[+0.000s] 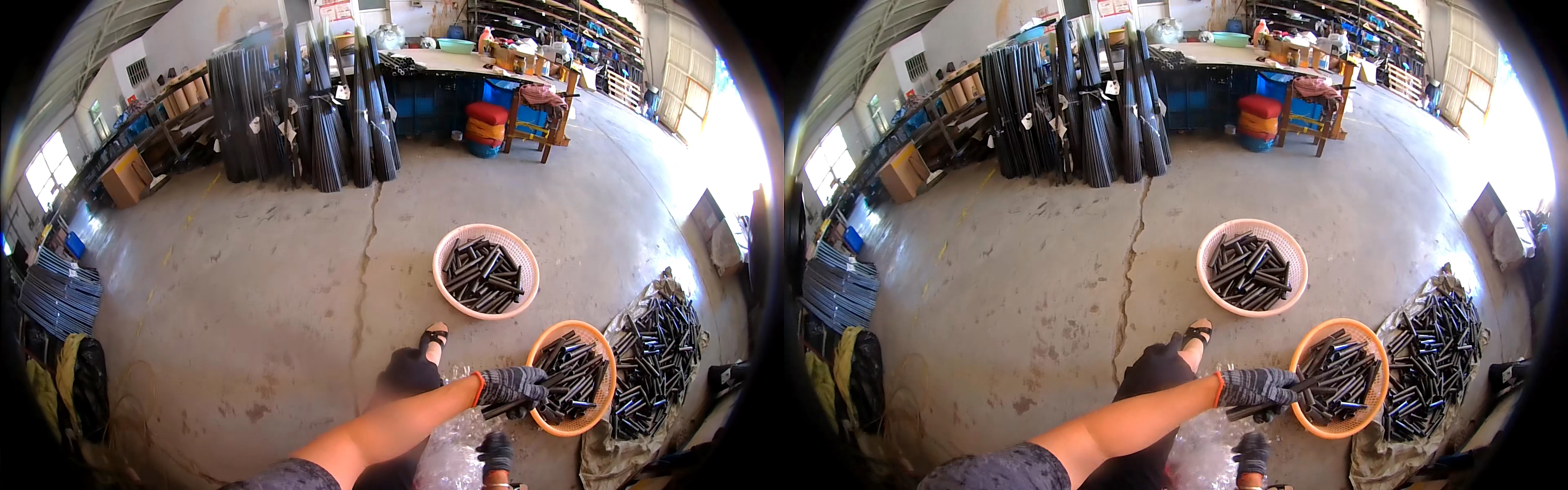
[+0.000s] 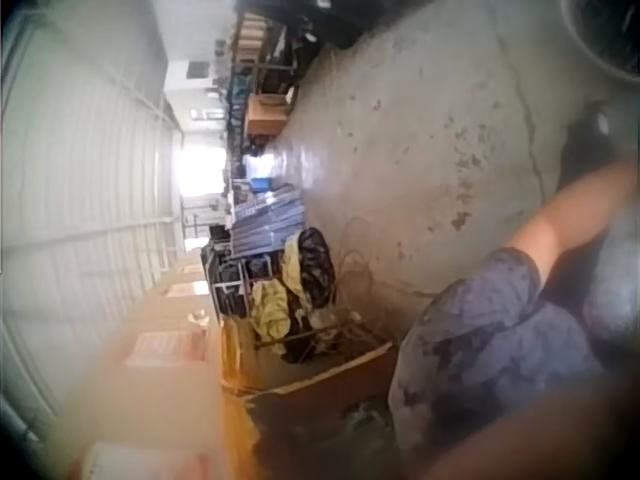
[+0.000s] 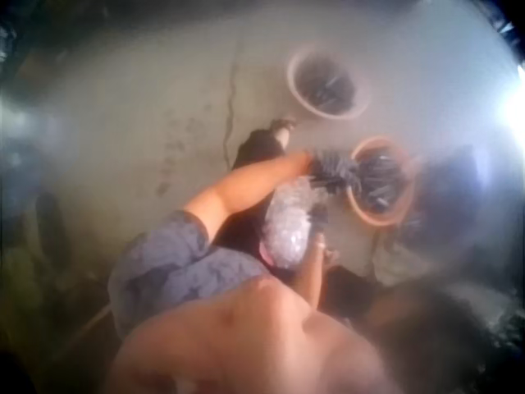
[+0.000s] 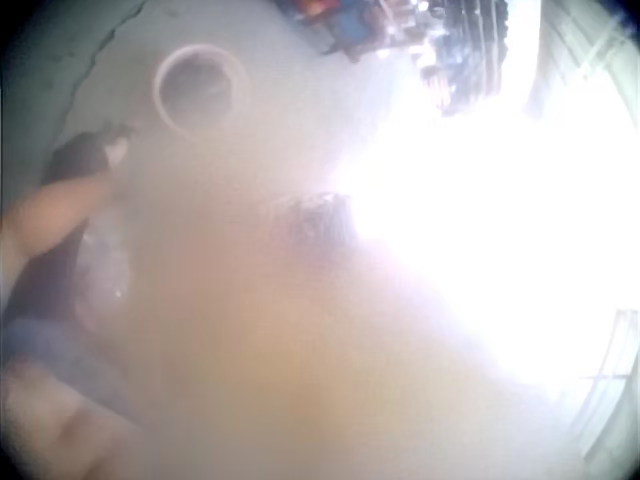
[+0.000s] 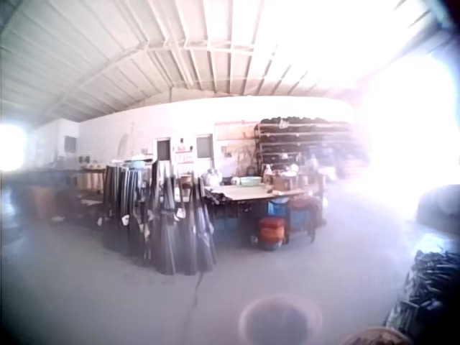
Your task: The person picks up metal tubes from one basket, examines them, and places them into another basket or onto a pile on the floor while sitting in an industrial workspace.
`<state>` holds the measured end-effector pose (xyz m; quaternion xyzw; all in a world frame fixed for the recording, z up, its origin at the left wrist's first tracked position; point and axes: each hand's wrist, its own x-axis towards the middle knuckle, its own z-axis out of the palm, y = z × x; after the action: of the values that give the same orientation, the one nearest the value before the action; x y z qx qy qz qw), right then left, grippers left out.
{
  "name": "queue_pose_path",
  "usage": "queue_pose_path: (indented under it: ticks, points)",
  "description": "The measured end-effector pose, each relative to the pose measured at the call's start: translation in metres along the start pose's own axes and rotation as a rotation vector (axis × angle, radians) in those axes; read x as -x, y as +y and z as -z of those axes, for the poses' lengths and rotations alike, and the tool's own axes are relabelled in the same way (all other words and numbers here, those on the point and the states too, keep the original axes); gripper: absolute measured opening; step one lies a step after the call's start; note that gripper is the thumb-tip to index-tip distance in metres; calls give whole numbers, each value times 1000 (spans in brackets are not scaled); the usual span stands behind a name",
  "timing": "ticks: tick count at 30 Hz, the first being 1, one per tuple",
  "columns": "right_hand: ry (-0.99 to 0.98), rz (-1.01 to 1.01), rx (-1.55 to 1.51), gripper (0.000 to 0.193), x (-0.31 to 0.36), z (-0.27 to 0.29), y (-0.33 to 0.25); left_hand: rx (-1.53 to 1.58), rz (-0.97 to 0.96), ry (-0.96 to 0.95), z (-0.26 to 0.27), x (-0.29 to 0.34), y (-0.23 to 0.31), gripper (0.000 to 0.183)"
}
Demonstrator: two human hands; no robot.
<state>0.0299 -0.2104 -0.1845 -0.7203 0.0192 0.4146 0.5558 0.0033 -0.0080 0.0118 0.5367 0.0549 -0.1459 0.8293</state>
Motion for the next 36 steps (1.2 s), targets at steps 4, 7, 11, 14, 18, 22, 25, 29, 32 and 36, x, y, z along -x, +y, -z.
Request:
queue_pose_path:
  ticks: [4,7,11,14,18,22,25,29,32,36]
  points:
    - [-94,416,-345,27,53,-37,-138,-92,-93,60,9,1,-7,19]
    - [-271,407,-496,21,53,-41,-152,-105,-202,55,15,-14,-19,21]
    - [-60,150,-122,19,10,-17,-46,33,-196,90,-1,2,4,21]
    - [68,17,-53,26,-13,14,30,51,-178,19,1,-3,7,20]
    - [54,494,-356,41,17,-11,-94,13,-37,33,5,6,0,20]
    - [-384,698,-341,43,64,-28,-186,-57,-100,25,1,5,3,23]
    - [-640,623,-412,31,24,-12,-152,-76,-93,13,0,3,10,24]
    - [146,1093,661,11,-1,-30,-77,-301,-367,87,24,-14,-30,24]
    - [21,1029,1471,9,-30,5,28,98,-61,31,2,5,4,22]
    - [-26,-31,35,20,-41,29,68,70,-106,75,-8,6,8,23]
